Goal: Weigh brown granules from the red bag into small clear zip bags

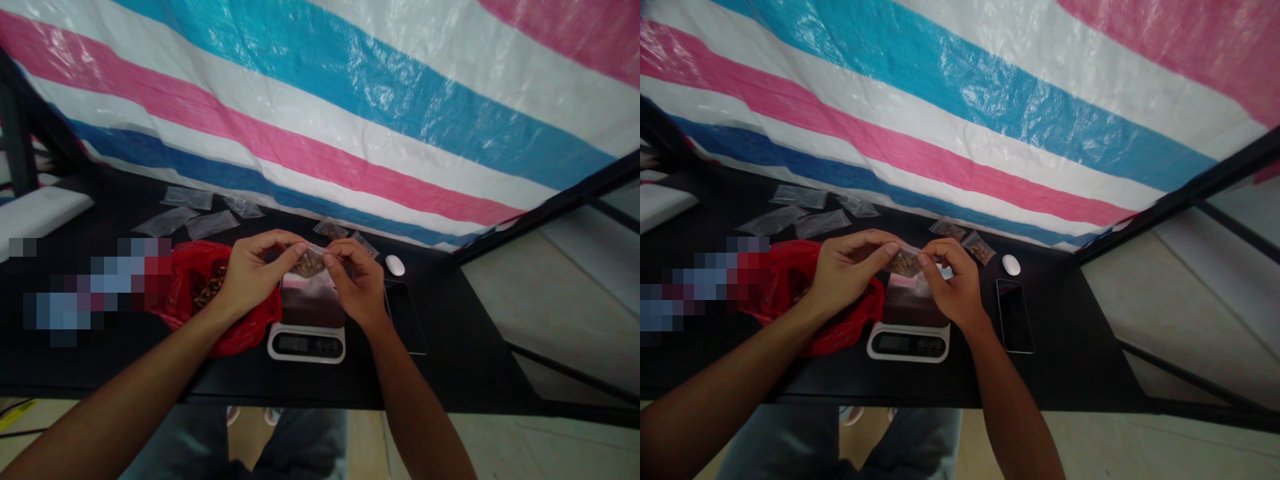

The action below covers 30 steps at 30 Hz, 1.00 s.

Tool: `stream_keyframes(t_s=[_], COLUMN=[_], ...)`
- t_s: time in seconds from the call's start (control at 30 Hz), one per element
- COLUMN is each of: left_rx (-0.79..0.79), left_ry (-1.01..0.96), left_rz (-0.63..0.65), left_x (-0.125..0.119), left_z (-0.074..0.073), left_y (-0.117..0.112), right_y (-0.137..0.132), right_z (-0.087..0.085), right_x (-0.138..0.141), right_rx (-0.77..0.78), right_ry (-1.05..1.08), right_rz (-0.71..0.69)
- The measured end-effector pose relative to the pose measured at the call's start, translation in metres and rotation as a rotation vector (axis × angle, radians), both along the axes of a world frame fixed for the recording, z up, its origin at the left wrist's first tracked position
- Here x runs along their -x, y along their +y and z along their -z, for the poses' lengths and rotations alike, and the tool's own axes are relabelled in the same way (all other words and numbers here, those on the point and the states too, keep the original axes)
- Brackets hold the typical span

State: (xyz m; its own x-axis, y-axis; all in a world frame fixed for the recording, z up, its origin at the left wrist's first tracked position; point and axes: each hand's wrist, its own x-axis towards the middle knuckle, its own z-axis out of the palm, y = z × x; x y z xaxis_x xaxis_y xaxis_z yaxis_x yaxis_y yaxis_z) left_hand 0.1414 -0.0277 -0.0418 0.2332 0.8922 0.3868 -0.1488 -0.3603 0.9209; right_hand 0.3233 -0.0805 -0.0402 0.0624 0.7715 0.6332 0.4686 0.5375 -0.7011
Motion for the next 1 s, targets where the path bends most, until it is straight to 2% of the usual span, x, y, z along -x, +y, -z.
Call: stream_keyframes(t_s=[0.1, 0.23, 0.5, 0.8, 1.0], left_rx=[-0.029, -0.036, -0.147, -0.191, -0.196], left_ry=[0.038, 0.026, 0.041, 0.127, 0.095], left_rz=[-0.027, 0.0, 0.05, -0.01, 0.047], left_x=[0.001, 0.0, 0.001, 0.0, -0.001], left_z=[-0.001, -0.003, -0.002, -0.009, -0.007], left_y=[-0.001, -0.002, -0.005, -0.012, -0.01], right_y=[-0.002, -0.003, -0.004, -0.009, -0.01], right_z=[-0.001, -0.003, 0.0, -0.003, -0.002], right_x=[0.001, 0.004, 0.003, 0.008, 0.007], right_rx=[-0.01, -0.036, -0.07, -0.068, -0.096], right_ry=[-0.038, -0.051, -0.025, -0.044, -0.036], right_rz=[-0.001, -0.006, -0.024, -0.06, -0.02])
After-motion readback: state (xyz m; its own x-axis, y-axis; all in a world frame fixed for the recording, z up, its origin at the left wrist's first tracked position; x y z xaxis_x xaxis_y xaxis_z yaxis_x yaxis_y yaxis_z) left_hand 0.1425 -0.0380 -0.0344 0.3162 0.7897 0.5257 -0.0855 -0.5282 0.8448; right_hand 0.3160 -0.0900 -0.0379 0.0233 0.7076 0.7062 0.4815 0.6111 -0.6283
